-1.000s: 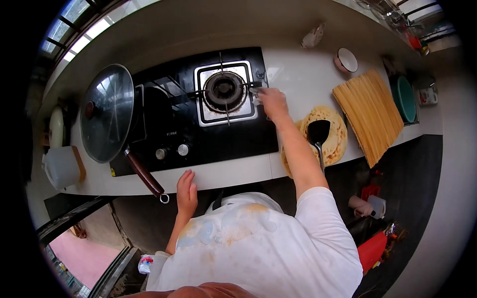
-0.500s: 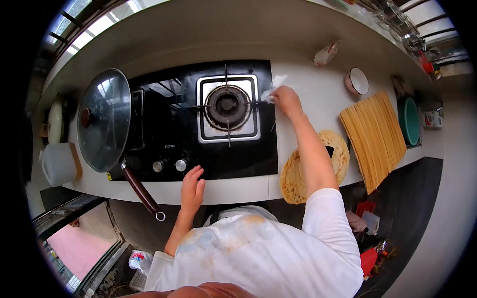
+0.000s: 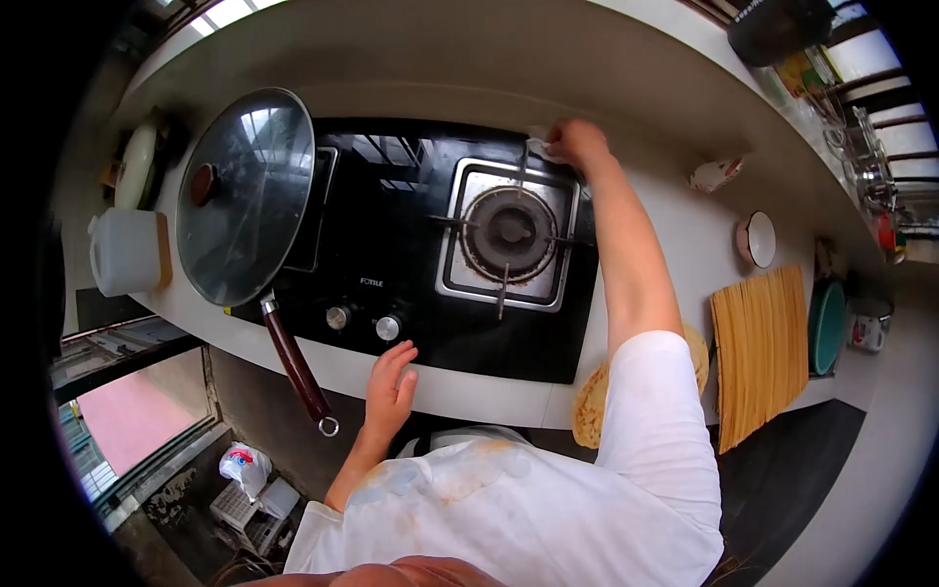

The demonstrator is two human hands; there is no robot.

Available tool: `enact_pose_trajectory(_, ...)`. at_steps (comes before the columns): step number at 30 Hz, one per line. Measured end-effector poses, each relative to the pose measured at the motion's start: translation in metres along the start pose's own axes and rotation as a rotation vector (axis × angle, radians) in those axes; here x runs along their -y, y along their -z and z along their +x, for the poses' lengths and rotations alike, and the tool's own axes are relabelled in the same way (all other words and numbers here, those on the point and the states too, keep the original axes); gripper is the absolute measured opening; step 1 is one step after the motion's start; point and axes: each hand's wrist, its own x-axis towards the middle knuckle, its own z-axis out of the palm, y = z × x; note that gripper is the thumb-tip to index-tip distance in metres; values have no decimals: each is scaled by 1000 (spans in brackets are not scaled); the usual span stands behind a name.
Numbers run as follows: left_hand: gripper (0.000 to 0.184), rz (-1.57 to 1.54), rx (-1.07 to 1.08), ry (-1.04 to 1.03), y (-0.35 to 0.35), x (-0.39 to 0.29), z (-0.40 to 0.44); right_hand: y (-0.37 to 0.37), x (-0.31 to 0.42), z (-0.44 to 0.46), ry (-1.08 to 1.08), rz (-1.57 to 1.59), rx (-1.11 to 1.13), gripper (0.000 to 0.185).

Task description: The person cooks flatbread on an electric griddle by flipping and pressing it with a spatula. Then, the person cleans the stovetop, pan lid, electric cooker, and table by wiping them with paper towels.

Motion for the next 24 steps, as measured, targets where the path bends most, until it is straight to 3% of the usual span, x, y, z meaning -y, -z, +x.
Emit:
enact_pose_trajectory(7, 26, -24, -38, 52, 9, 3, -8, -10, 68, 62, 244, -315, 365, 26)
enact_pose_trajectory(10, 26, -25, -39, 75, 13, 5, -14, -28, 126, 71, 352, -560, 398, 27)
enact_pose_trajectory(12, 26, -31, -52, 72, 14, 5, -17, -37, 164, 59, 401, -425, 383, 30)
enact_pose_trajectory(14, 26, -35, -61, 71, 17, 5, -17, -55, 200, 35, 504, -497, 429, 25)
enact_pose_trajectory(16, 27, -56, -68, 46, 19, 2, -18, -45, 203, 31, 541, -432, 450, 24)
enact_pose_trajectory(18, 28, -61, -77, 37, 19, 2, -19, -41, 202, 43, 453, -590, 405, 28)
enact_pose_trajectory(20, 28, -81, -66, 37, 21, 4, -23, -48, 198, 47, 520, -617, 378, 32)
enact_pose_trajectory(24, 29, -69, -77, 38, 21, 8, -28, -38, 222, 0, 683, -687, 613, 35)
